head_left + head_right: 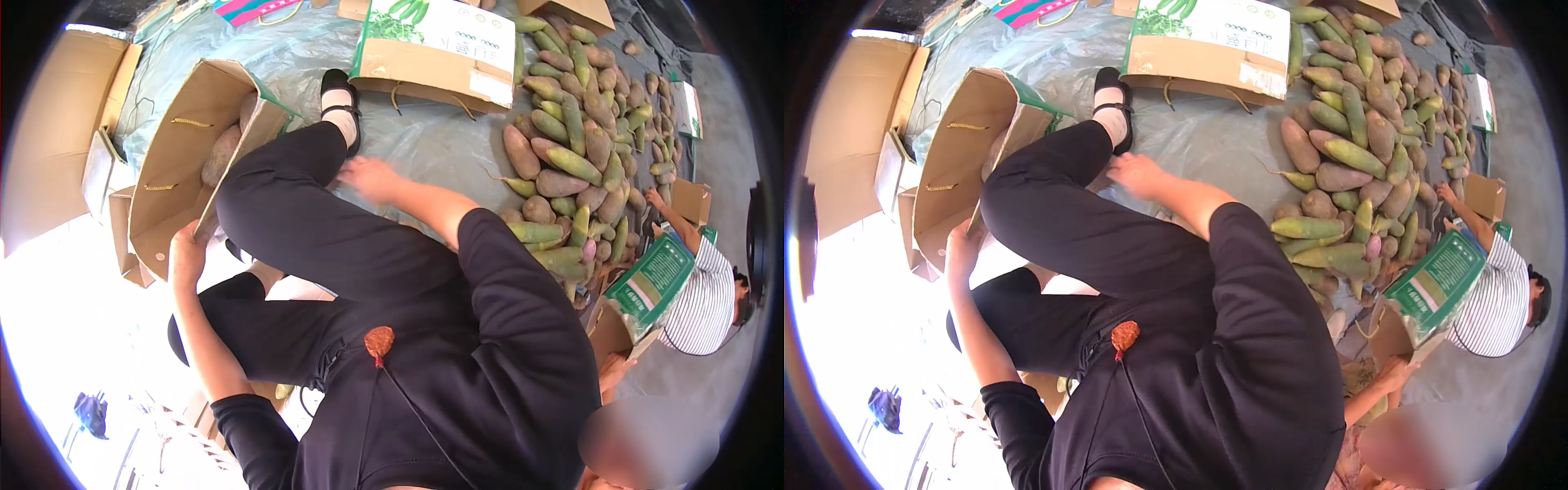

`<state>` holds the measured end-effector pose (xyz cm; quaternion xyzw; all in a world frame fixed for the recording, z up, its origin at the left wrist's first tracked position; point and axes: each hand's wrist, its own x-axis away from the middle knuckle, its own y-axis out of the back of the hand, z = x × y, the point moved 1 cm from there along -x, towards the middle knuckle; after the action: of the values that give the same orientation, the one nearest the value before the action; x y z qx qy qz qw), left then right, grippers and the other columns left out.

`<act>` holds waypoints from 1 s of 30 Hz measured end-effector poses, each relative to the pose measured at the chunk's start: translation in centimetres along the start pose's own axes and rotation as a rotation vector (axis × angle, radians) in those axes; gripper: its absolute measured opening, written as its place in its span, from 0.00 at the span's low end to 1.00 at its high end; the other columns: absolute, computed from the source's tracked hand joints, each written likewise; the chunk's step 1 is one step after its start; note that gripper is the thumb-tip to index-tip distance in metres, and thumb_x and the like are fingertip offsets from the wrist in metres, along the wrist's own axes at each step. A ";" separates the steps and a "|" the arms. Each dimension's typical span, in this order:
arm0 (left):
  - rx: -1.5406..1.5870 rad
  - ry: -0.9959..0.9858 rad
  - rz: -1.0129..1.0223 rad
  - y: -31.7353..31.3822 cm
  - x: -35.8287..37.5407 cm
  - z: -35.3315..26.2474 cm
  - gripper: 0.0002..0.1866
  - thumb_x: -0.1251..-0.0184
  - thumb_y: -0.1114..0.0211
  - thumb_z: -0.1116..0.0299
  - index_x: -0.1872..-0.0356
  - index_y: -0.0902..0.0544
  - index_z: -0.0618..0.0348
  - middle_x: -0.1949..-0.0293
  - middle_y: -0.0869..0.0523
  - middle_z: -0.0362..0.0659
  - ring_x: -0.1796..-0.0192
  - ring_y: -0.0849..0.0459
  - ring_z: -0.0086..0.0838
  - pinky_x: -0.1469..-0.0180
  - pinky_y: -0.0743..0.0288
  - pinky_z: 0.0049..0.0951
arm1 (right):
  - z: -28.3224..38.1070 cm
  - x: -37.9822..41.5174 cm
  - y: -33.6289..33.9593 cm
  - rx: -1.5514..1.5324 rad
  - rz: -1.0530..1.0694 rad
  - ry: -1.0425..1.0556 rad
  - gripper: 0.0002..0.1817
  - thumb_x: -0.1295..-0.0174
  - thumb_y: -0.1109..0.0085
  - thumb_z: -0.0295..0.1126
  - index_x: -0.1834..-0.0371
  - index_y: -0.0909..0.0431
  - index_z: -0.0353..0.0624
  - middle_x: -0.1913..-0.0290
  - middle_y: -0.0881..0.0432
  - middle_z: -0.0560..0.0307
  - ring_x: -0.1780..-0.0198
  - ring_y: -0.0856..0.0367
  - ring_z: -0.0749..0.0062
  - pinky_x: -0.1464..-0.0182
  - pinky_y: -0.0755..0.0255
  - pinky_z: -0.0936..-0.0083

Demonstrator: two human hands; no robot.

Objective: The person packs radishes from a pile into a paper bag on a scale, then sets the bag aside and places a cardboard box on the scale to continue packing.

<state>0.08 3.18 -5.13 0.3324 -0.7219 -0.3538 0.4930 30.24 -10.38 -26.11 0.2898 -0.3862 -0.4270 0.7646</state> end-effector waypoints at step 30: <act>0.030 0.060 -0.019 0.5 -0.1 0.2 0.13 0.44 0.43 0.78 0.58 0.16 0.59 0.63 0.17 0.54 0.56 0.19 0.48 0.53 0.27 0.40 | -2.2 -1.5 -14.2 -0.251 0.219 0.154 0.29 0.50 0.37 0.49 0.45 0.25 0.48 0.47 0.20 0.52 0.42 0.26 0.54 0.49 0.31 0.54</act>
<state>-0.18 3.55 -4.80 0.3569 -0.7090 -0.3374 0.5061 25.43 -15.45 -38.81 0.1803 -0.2993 -0.3627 0.8639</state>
